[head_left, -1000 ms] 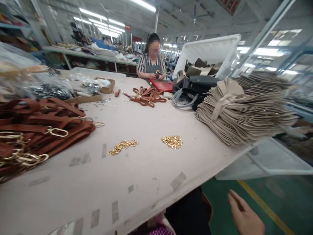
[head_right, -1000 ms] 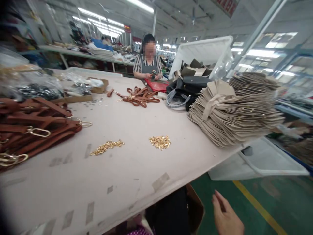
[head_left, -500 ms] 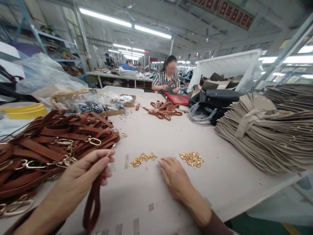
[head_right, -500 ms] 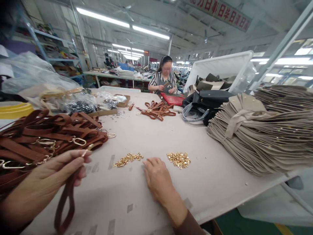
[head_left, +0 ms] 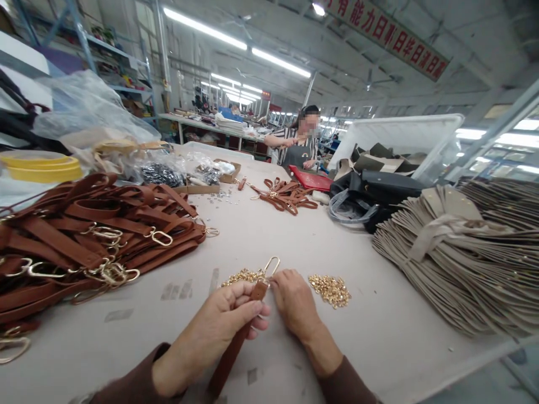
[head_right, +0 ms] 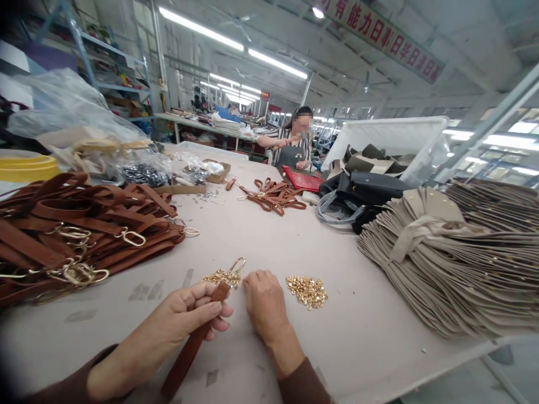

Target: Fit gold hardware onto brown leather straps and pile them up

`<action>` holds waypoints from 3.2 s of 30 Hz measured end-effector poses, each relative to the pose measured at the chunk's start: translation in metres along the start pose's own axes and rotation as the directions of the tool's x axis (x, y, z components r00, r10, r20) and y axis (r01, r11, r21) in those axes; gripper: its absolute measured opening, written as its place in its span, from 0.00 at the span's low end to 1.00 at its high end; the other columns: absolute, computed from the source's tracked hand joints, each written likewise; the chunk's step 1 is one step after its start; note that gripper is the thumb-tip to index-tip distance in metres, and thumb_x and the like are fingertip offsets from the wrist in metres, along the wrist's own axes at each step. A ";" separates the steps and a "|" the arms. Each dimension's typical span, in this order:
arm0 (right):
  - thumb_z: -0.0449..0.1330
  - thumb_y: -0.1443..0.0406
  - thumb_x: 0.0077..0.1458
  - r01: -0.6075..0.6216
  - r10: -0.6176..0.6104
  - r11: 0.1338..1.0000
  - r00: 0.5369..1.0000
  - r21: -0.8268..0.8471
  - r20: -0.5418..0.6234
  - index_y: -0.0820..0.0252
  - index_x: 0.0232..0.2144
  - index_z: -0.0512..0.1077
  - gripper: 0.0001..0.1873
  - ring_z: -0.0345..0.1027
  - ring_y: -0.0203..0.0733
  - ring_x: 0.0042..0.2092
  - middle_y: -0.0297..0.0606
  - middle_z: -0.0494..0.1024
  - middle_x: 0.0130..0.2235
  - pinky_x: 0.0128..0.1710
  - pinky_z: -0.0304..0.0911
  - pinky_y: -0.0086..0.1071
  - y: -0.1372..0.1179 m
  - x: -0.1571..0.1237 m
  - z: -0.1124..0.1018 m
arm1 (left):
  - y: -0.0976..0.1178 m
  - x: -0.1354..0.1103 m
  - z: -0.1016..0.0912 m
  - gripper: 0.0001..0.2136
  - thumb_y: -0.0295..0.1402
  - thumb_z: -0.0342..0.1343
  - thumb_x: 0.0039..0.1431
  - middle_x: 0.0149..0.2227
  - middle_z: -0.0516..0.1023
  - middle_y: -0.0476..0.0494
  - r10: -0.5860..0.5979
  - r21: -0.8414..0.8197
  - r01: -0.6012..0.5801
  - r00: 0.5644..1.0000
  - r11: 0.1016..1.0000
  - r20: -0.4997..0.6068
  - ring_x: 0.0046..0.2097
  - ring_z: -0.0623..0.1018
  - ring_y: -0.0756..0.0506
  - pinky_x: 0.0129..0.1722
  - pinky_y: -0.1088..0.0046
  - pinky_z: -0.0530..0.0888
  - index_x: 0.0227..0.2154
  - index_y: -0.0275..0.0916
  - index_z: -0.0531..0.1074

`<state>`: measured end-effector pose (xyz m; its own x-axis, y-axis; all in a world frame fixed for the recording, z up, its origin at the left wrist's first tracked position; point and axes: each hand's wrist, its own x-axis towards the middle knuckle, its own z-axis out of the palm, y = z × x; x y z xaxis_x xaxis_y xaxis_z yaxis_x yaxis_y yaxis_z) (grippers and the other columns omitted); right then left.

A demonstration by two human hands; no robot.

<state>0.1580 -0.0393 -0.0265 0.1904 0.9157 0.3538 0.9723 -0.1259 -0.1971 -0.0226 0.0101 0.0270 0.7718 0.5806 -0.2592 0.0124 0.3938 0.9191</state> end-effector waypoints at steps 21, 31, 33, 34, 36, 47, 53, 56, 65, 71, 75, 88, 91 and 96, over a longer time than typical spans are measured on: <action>0.52 0.69 0.63 -0.045 0.043 0.999 0.997 0.032 0.059 0.54 0.45 0.74 0.13 0.72 0.40 0.40 0.37 0.78 0.36 0.42 0.63 0.30 0.003 0.005 -0.004 | -0.005 0.005 -0.013 0.16 0.36 0.55 0.56 0.38 0.78 0.41 0.042 -0.007 -0.044 0.986 0.999 -0.161 0.33 0.77 0.48 0.27 0.76 0.68 0.45 0.34 0.70; 0.55 0.67 0.61 0.009 -0.003 0.999 0.988 -0.036 0.153 0.58 0.32 0.72 0.07 0.68 0.42 0.37 0.38 0.74 0.33 0.36 0.57 0.31 -0.005 0.013 -0.007 | -0.010 0.007 -0.017 0.16 0.36 0.53 0.59 0.41 0.78 0.40 0.048 0.052 -0.042 0.990 0.998 -0.132 0.34 0.77 0.49 0.27 0.77 0.68 0.47 0.34 0.69; 0.56 0.67 0.60 -0.006 0.008 1.000 0.989 -0.012 0.147 0.58 0.30 0.71 0.07 0.67 0.42 0.36 0.38 0.74 0.32 0.35 0.56 0.31 -0.004 0.015 -0.007 | -0.013 0.009 -0.017 0.16 0.36 0.54 0.58 0.42 0.77 0.40 0.044 0.056 -0.037 0.992 0.998 -0.118 0.34 0.77 0.49 0.27 0.78 0.67 0.48 0.35 0.69; 0.56 0.67 0.60 -0.017 0.016 1.000 0.990 0.006 0.142 0.58 0.29 0.71 0.07 0.67 0.41 0.36 0.38 0.74 0.32 0.35 0.56 0.31 -0.003 0.017 -0.007 | -0.014 0.009 -0.017 0.16 0.36 0.54 0.58 0.43 0.77 0.39 0.038 0.061 -0.031 0.992 0.998 -0.117 0.34 0.77 0.48 0.26 0.78 0.67 0.48 0.35 0.69; 0.57 0.67 0.58 -0.043 0.035 0.998 0.991 0.055 0.130 0.58 0.28 0.71 0.07 0.67 0.40 0.35 0.37 0.74 0.31 0.35 0.56 0.30 -0.001 0.018 -0.006 | -0.016 0.010 -0.016 0.17 0.36 0.54 0.58 0.43 0.77 0.39 0.024 0.073 -0.015 0.992 0.997 -0.124 0.35 0.77 0.48 0.26 0.78 0.67 0.48 0.35 0.68; 0.60 0.56 0.55 -0.315 0.289 0.427 0.936 0.848 0.202 0.60 0.30 0.73 0.13 0.69 0.34 0.25 0.32 0.75 0.23 0.28 0.65 0.26 -0.018 -0.025 -0.028 | -0.025 0.006 -0.011 0.13 0.32 0.51 0.59 0.46 0.75 0.42 0.037 0.122 -0.036 0.999 0.992 -0.007 0.41 0.78 0.46 0.28 0.78 0.66 0.47 0.38 0.69; 0.64 0.57 0.52 -0.329 0.278 0.213 0.923 0.920 0.266 0.61 0.30 0.78 0.12 0.71 0.36 0.26 0.35 0.77 0.23 0.29 0.69 0.28 -0.037 -0.040 -0.025 | -0.023 0.002 -0.002 0.12 0.28 0.49 0.59 0.36 0.75 0.47 0.054 0.116 -0.068 0.991 0.991 0.119 0.39 0.74 0.48 0.27 0.78 0.66 0.45 0.36 0.69; 0.65 0.58 0.51 -0.301 0.296 0.226 0.927 0.927 0.229 0.60 0.30 0.78 0.11 0.71 0.36 0.25 0.35 0.77 0.22 0.29 0.69 0.28 -0.038 -0.042 -0.020 | -0.023 0.002 -0.001 0.13 0.28 0.48 0.59 0.36 0.74 0.47 0.044 0.121 -0.059 0.992 0.991 0.116 0.38 0.73 0.49 0.27 0.78 0.66 0.46 0.36 0.69; 0.63 0.59 0.53 -0.325 0.260 0.264 0.931 0.908 0.257 0.60 0.27 0.77 0.10 0.71 0.35 0.25 0.34 0.77 0.22 0.28 0.67 0.26 -0.037 -0.045 -0.016 | -0.023 -0.002 -0.001 0.10 0.30 0.48 0.59 0.33 0.73 0.48 0.050 0.225 -0.072 0.994 0.972 0.099 0.35 0.71 0.49 0.27 0.78 0.66 0.41 0.36 0.70; 0.60 0.62 0.55 -0.275 0.203 0.390 0.957 0.879 0.209 0.59 0.26 0.76 0.09 0.70 0.35 0.29 0.33 0.77 0.24 0.32 0.65 0.26 -0.032 -0.052 -0.016 | -0.027 0.000 -0.002 0.11 0.31 0.48 0.59 0.34 0.74 0.46 0.028 0.268 -0.064 0.990 0.961 0.137 0.35 0.73 0.47 0.27 0.77 0.68 0.41 0.35 0.71; 0.59 0.62 0.57 -0.268 0.200 0.380 0.958 0.885 0.204 0.59 0.27 0.74 0.09 0.68 0.34 0.27 0.31 0.76 0.24 0.30 0.63 0.25 -0.031 -0.054 -0.019 | -0.030 0.000 -0.001 0.11 0.31 0.48 0.58 0.35 0.74 0.45 0.005 0.240 -0.045 0.987 0.970 0.163 0.40 0.75 0.45 0.26 0.78 0.68 0.41 0.35 0.70; 0.61 0.63 0.52 -0.350 0.278 0.224 0.917 0.910 0.285 0.57 0.27 0.63 0.09 0.65 0.32 0.24 0.27 0.72 0.23 0.25 0.60 0.24 -0.037 -0.059 -0.016 | -0.025 -0.009 0.003 0.13 0.38 0.48 0.62 0.35 0.75 0.46 -0.028 0.374 -0.052 0.978 0.926 0.206 0.35 0.72 0.46 0.28 0.79 0.68 0.43 0.39 0.74; 0.61 0.64 0.53 -0.335 0.263 0.350 0.932 0.875 0.251 0.57 0.28 0.63 0.08 0.65 0.32 0.27 0.28 0.74 0.25 0.27 0.59 0.25 -0.038 -0.057 -0.021 | -0.026 -0.008 0.003 0.14 0.38 0.49 0.63 0.35 0.75 0.46 -0.017 0.393 -0.060 0.982 0.917 0.190 0.34 0.73 0.47 0.28 0.78 0.69 0.47 0.42 0.74; 0.60 0.63 0.54 -0.302 0.295 0.539 0.942 0.787 0.159 0.57 0.30 0.65 0.07 0.65 0.32 0.28 0.27 0.73 0.25 0.29 0.59 0.25 -0.036 -0.059 -0.033 | -0.037 -0.002 0.002 0.18 0.41 0.50 0.62 0.39 0.76 0.44 0.013 0.311 -0.071 0.983 0.948 0.184 0.34 0.74 0.47 0.28 0.77 0.72 0.52 0.42 0.72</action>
<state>0.1161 -0.1015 -0.0098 0.4449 0.8862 0.1298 0.3592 -0.0438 -0.9322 -0.0230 -0.0071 -0.0055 0.8756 0.4451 -0.1879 0.1545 0.1106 0.9818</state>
